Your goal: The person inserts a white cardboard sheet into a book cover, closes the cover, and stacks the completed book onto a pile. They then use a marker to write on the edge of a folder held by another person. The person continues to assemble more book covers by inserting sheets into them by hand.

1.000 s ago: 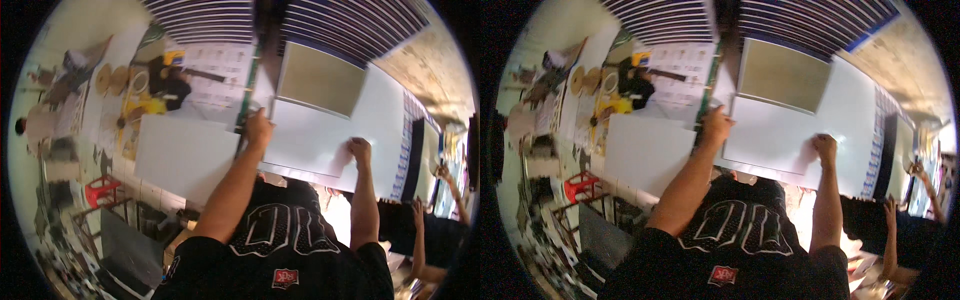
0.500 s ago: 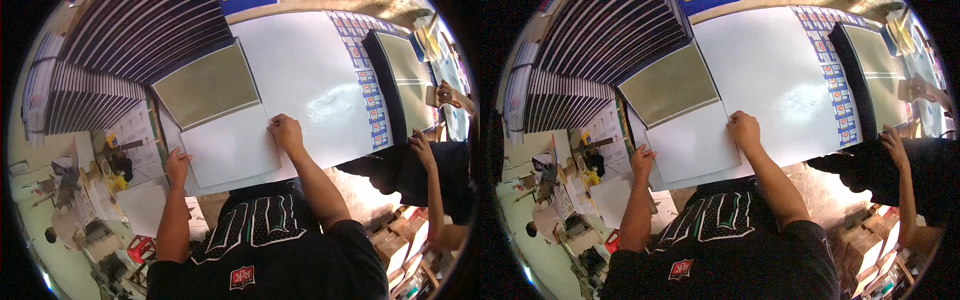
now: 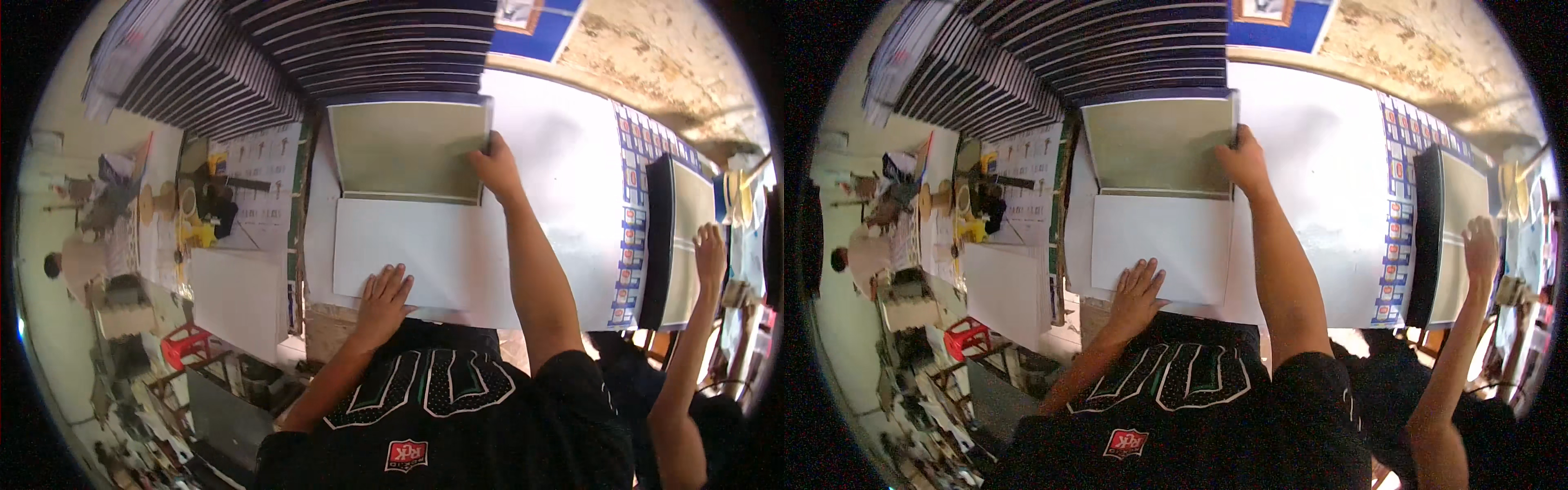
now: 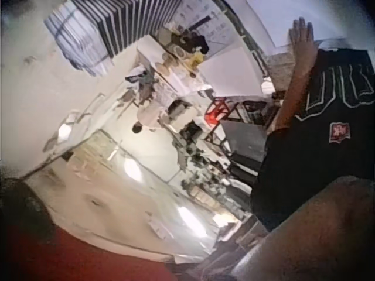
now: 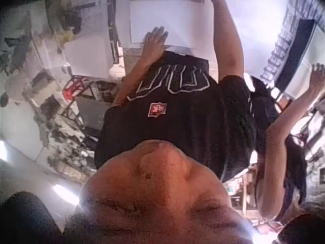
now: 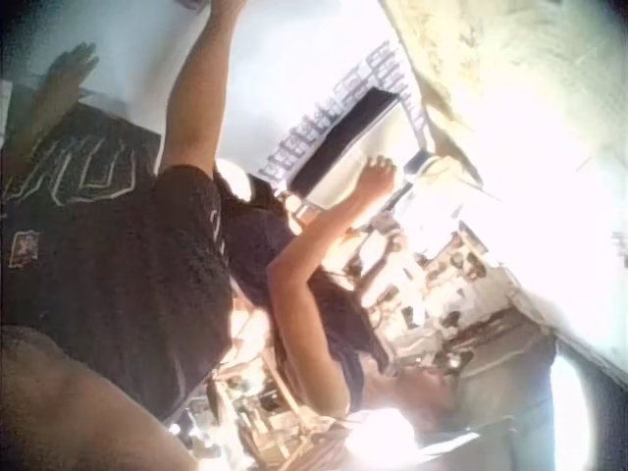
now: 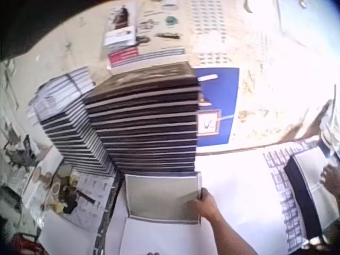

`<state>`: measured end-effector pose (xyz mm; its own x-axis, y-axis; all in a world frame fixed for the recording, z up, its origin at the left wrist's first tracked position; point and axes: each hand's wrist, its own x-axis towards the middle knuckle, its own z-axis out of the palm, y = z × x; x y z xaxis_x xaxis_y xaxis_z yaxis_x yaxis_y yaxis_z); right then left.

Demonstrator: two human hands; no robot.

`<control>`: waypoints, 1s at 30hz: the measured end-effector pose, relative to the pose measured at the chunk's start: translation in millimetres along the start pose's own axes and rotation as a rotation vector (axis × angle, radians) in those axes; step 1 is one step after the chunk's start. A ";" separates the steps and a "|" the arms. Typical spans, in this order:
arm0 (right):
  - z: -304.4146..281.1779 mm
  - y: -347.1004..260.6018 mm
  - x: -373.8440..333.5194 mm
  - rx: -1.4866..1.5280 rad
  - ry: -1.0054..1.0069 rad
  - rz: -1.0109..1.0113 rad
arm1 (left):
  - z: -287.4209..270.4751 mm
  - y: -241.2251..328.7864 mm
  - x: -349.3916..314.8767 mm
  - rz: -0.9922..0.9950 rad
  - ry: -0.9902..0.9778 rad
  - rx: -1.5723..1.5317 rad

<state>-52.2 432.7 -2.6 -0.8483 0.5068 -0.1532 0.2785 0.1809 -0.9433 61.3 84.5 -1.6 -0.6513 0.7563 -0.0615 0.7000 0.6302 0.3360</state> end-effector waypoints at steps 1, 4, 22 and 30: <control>-5.0 1.9 -10.3 0.036 0.016 -0.014 | 0.0 -7.8 -6.6 0.038 -0.041 0.080; -18.5 1.8 -71.7 0.167 0.127 0.001 | -6.9 -32.9 -26.6 0.093 -0.094 0.124; -93.9 34.7 -191.1 0.422 0.232 0.190 | -33.1 -101.6 -28.8 0.190 -0.271 -0.022; -119.5 -56.5 -75.8 0.208 -0.817 0.131 | -24.4 -106.6 -35.8 0.238 -0.251 0.083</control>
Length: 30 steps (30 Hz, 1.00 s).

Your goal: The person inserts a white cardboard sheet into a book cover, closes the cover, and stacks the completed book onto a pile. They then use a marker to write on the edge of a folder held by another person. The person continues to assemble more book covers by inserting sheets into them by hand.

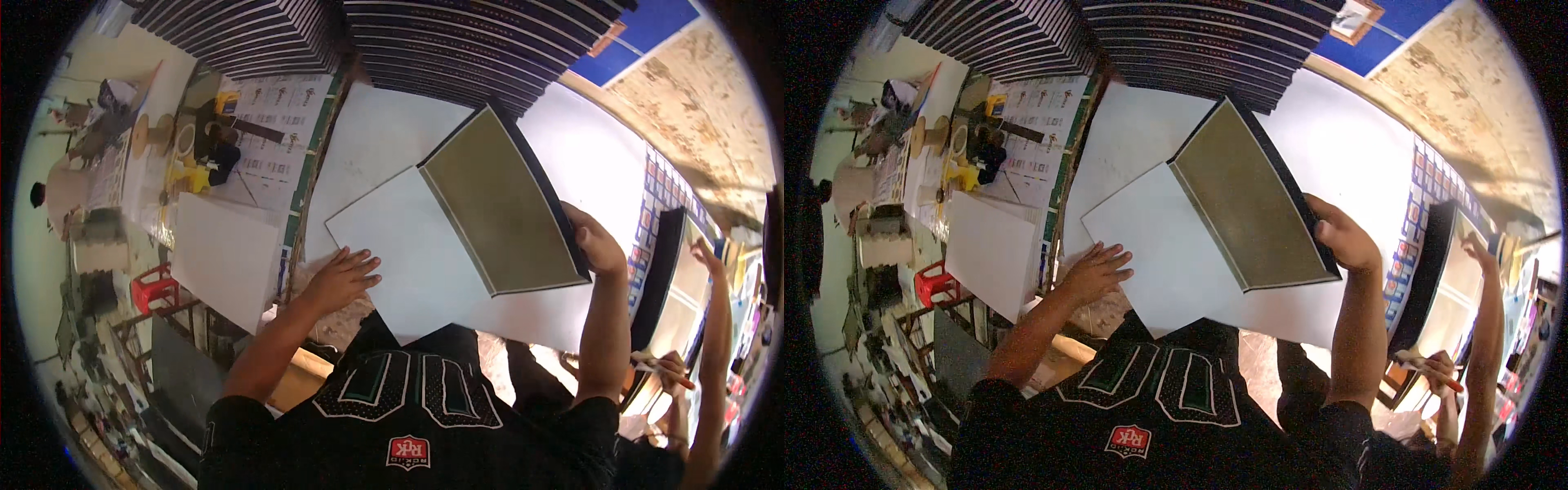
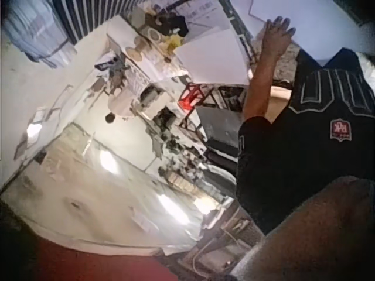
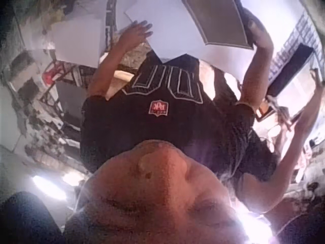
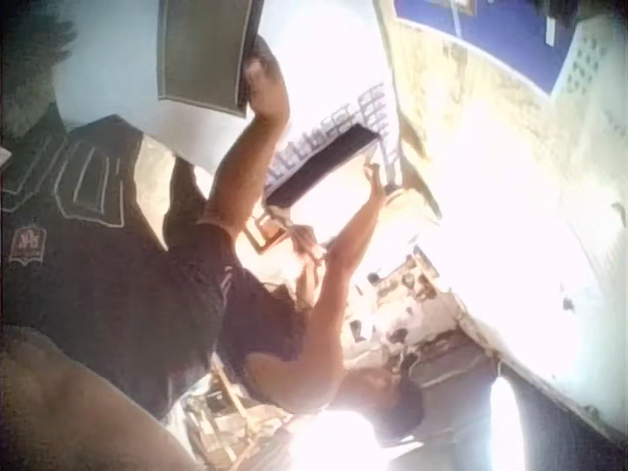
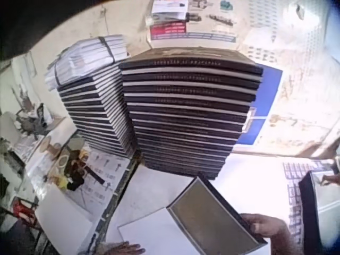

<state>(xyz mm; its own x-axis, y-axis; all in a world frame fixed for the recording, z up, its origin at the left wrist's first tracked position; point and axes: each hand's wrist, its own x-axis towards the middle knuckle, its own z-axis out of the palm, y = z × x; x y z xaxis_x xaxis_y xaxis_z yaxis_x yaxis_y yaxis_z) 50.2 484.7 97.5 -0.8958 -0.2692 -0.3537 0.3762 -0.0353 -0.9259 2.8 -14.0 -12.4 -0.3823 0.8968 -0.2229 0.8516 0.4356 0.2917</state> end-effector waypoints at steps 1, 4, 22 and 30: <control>0.2 2.5 14.8 0.067 -0.036 -0.009 | -4.5 2.3 0.9 -0.020 -0.017 -0.045; -10.4 33.5 41.8 0.242 0.008 0.080 | -15.9 1.4 7.5 -0.005 -0.055 0.107; -40.2 80.8 75.3 0.567 0.058 0.182 | -25.4 -18.4 24.2 -0.076 -0.022 -0.141; -11.3 63.7 73.1 0.585 0.068 0.196 | -20.2 -21.0 22.8 -0.065 0.062 -0.176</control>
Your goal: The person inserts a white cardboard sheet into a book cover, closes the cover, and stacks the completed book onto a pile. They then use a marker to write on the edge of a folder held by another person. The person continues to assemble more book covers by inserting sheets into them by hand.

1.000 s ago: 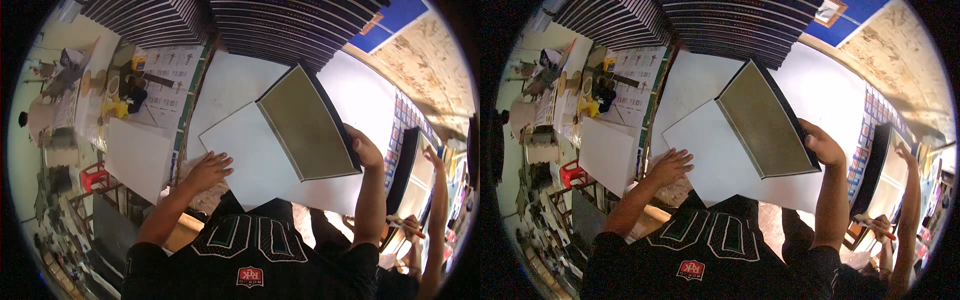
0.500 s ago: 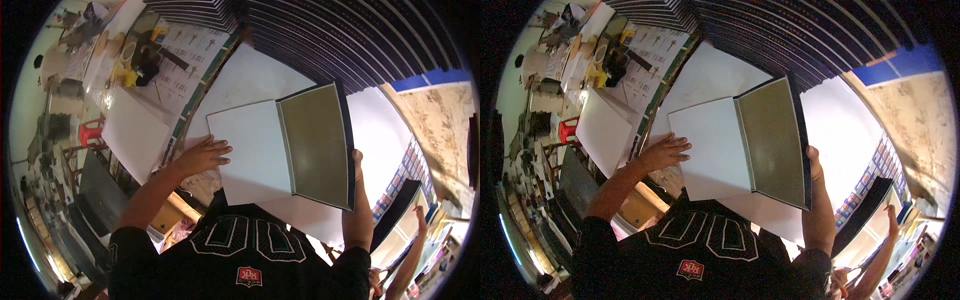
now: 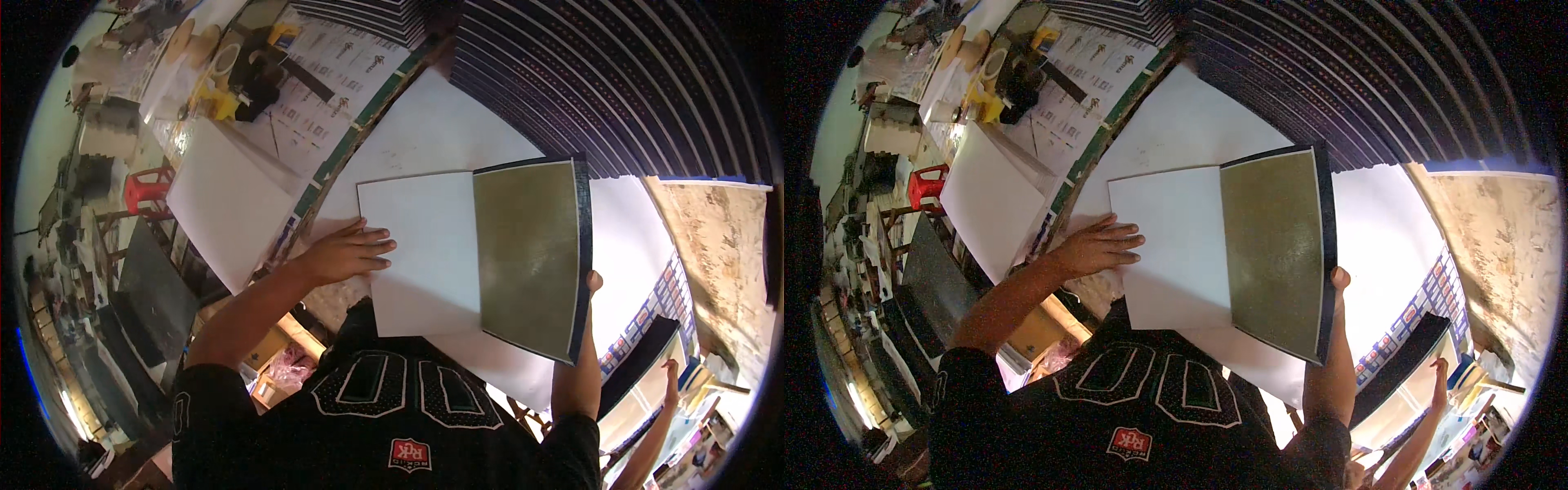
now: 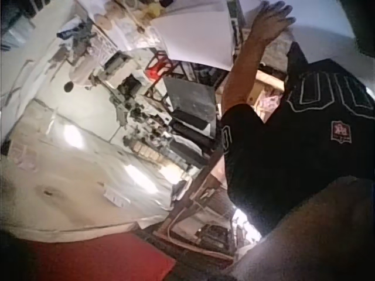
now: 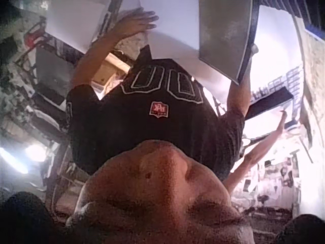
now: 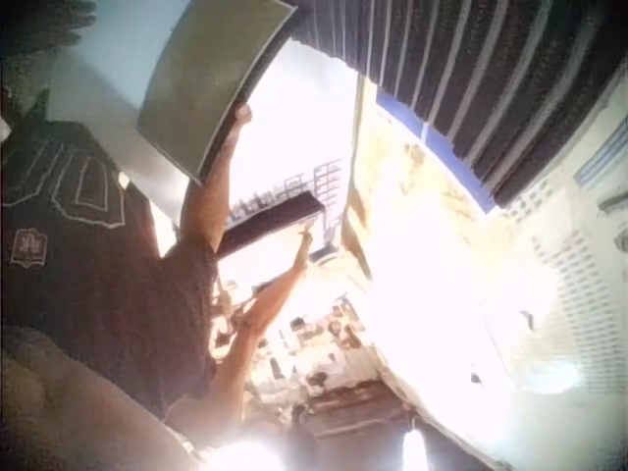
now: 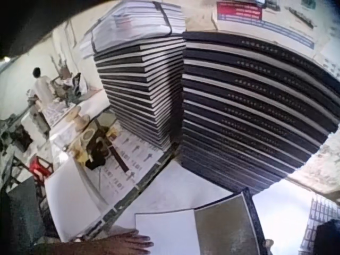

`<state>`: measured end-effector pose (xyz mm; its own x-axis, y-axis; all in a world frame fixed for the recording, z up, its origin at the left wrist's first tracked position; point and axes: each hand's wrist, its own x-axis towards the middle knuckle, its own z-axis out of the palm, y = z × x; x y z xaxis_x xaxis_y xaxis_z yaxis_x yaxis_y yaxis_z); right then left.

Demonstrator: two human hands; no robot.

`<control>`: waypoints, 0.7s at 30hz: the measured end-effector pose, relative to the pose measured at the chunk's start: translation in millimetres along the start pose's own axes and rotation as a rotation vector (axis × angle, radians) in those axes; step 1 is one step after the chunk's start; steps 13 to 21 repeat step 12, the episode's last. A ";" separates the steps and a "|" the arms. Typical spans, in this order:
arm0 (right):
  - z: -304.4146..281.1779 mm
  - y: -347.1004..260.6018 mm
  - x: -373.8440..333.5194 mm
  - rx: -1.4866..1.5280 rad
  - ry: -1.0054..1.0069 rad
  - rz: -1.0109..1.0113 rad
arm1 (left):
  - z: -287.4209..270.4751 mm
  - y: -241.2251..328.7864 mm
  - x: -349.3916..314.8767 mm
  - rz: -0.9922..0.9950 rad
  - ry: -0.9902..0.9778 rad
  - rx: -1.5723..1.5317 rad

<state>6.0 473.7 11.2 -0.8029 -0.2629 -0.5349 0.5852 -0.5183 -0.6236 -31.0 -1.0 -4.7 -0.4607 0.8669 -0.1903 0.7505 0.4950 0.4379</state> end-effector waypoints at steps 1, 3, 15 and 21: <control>9.0 -0.4 -2.1 0.004 -0.003 -0.001 | 2.0 -2.0 -1.6 0.011 0.023 -0.002; 30.7 0.9 -10.7 0.007 -0.007 0.000 | 7.5 -6.6 -4.4 0.038 0.046 0.041; 173.7 28.2 -3.8 -0.680 -0.155 -0.146 | 6.3 -7.5 -8.8 0.077 0.060 -0.015; 173.7 28.2 -3.8 -0.680 -0.155 -0.146 | 6.3 -7.5 -8.8 0.077 0.060 -0.015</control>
